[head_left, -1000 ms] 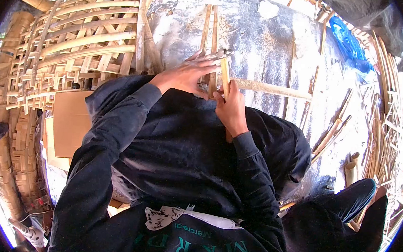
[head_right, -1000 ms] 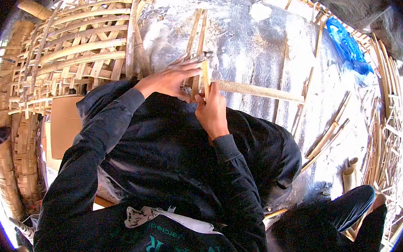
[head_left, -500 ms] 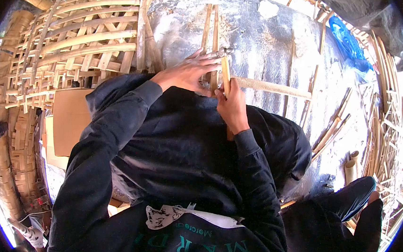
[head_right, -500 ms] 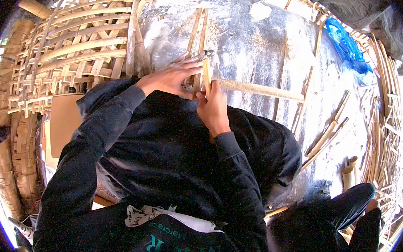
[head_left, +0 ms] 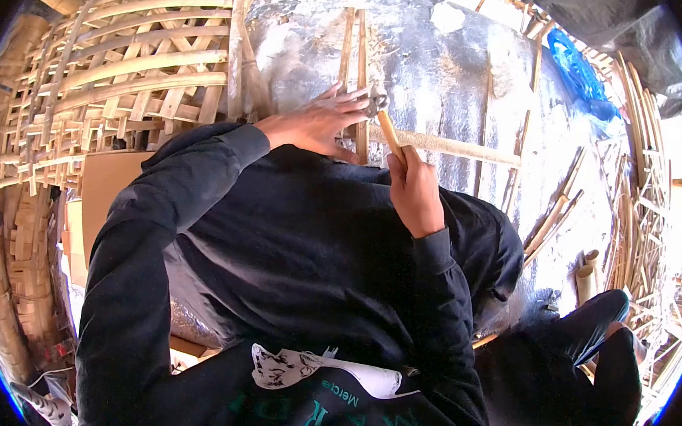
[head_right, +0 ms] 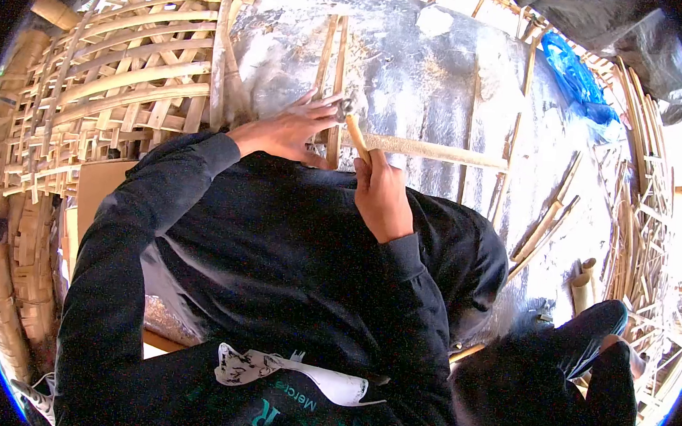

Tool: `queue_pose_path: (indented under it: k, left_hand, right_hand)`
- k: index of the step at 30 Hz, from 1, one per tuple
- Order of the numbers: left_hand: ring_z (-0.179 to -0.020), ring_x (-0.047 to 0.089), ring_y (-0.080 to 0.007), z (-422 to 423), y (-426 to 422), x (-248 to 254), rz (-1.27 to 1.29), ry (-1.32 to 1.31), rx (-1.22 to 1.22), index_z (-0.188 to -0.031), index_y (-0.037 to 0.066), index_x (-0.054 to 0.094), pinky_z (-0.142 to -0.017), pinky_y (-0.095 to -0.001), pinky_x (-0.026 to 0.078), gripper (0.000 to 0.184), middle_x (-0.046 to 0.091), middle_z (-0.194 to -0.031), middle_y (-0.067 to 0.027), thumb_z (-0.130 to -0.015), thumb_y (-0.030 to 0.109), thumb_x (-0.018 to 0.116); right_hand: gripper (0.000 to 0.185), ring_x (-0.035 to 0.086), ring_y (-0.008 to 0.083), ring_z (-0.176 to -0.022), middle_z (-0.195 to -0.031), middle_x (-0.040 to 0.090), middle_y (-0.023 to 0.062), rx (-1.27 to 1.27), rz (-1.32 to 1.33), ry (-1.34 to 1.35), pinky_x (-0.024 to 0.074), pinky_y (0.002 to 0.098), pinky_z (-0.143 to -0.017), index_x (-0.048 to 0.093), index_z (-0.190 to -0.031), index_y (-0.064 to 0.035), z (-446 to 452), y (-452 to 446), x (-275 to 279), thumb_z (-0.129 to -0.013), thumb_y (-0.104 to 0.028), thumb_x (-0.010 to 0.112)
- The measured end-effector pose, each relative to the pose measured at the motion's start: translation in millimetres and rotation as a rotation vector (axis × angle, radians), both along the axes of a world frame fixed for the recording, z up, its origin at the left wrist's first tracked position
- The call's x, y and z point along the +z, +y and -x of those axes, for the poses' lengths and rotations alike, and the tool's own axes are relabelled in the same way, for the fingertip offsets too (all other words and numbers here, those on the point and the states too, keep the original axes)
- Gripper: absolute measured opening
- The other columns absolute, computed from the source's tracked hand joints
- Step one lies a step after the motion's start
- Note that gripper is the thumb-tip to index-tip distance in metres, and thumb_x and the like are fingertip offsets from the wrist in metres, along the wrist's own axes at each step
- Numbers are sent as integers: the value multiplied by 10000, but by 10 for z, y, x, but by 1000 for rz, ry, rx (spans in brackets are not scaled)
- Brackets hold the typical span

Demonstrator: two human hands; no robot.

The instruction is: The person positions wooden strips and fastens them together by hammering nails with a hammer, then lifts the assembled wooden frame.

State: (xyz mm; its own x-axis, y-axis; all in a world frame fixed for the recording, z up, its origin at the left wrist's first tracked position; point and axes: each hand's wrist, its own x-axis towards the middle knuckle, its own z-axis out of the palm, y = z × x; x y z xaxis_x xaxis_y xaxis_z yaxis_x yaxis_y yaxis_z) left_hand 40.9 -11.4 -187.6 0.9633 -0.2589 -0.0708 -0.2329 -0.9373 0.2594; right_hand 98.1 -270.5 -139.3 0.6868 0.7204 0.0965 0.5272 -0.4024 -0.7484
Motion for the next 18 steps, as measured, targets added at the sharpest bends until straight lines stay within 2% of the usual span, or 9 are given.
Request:
queue_pose_path:
  k: [6, 7, 9, 18]
  left_hand:
    - [-1612, 171, -365, 22, 45, -72, 158, -84, -16, -1554, -35, 428, -1285, -625, 107, 1181, 270, -1698, -248, -806, 858, 623]
    - [-1612, 171, -365, 20, 51, -98, 160, -83, -17, -1554, -35, 428, -1285, -625, 107, 1181, 270, -1698, -248, -806, 858, 623]
    - [-1617, 163, -340, -2, 54, -99, 145, -151, -53, -1563, -10, 424, -1266, -657, 142, 1164, 380, -1651, -225, -825, 877, 585]
    - [-1614, 185, -331, 1, 25, -80, 92, -133, -52, -1580, 27, 425, -1273, -647, 137, 1168, 340, -1681, -191, -788, 857, 642]
  right_hand:
    - [192, 615, 546, -789, -817, 644, 322, 0, -10, -44, 458, 610, -687, 535, -1034, 22, 76, 5, 205, -1056, -162, 582]
    - [186, 613, 548, -786, -817, 642, 325, 12, 25, -52, 456, 614, -690, 532, -1036, 19, 65, 13, 217, -1055, -159, 582]
    - [173, 607, 552, -775, -810, 637, 330, 64, 82, -102, 446, 624, -691, 525, -1039, 13, 37, 13, 220, -1053, -152, 578]
    - [150, 602, 555, -757, -777, 624, 329, 66, 92, -61, 435, 630, -669, 526, -1049, 13, 43, -3, 209, -1049, -128, 577]
